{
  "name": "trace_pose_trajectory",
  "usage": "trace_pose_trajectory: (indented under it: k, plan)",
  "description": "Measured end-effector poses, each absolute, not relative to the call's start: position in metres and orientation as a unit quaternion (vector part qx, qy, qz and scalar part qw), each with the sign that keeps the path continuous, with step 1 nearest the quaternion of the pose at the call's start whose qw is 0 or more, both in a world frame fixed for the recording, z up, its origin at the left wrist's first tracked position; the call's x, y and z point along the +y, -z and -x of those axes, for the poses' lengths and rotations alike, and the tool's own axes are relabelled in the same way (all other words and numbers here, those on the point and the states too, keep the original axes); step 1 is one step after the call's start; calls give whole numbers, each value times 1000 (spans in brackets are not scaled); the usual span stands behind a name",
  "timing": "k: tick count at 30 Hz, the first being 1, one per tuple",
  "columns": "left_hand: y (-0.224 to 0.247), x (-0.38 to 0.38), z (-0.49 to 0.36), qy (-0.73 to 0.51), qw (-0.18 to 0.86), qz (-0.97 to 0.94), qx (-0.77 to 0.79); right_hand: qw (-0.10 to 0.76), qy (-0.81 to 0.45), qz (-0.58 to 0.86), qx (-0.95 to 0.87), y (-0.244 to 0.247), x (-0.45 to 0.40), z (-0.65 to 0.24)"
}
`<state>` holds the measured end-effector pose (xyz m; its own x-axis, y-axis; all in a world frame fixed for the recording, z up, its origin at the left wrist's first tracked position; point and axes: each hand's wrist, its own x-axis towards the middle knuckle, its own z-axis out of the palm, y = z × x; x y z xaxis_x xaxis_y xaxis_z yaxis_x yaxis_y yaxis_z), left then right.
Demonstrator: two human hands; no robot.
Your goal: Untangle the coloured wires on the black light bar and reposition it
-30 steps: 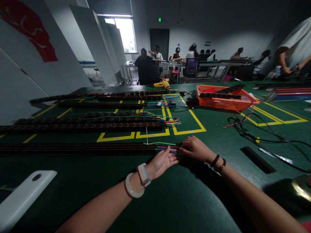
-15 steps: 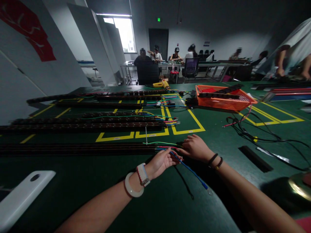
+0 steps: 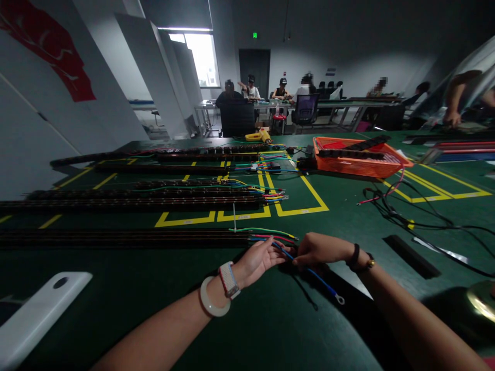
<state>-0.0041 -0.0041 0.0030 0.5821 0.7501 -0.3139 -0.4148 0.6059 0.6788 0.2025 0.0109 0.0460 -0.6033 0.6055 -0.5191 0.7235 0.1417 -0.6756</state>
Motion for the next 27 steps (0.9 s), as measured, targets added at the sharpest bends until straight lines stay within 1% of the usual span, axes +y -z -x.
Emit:
trace_pose_trajectory:
  k: [3, 7, 13, 16, 24, 25, 27]
  plan:
    - [-2, -3, 5, -343, 845, -282, 297, 64, 477, -441, 758, -45, 14, -207]
    - [-2, -2, 6, -310, 845, -306, 311, 42, 420, -489, 763, -47, 17, -214]
    - [1, -13, 2, -221, 778, -490, 326, 73, 398, -520, 752, -41, 19, -217]
    - [3, -18, 1, -185, 751, -548, 319, 72, 368, -538, 755, -37, 20, -216]
    - [1, -18, 2, -169, 732, -576, 320, 50, 206, -568, 795, -28, 23, -215]
    - [1, -18, 2, -169, 732, -577, 319, 43, 205, -564, 799, -27, 23, -216]
    - [-1, -18, 2, -167, 735, -576, 317, 36, 243, -544, 802, -26, 26, -220]
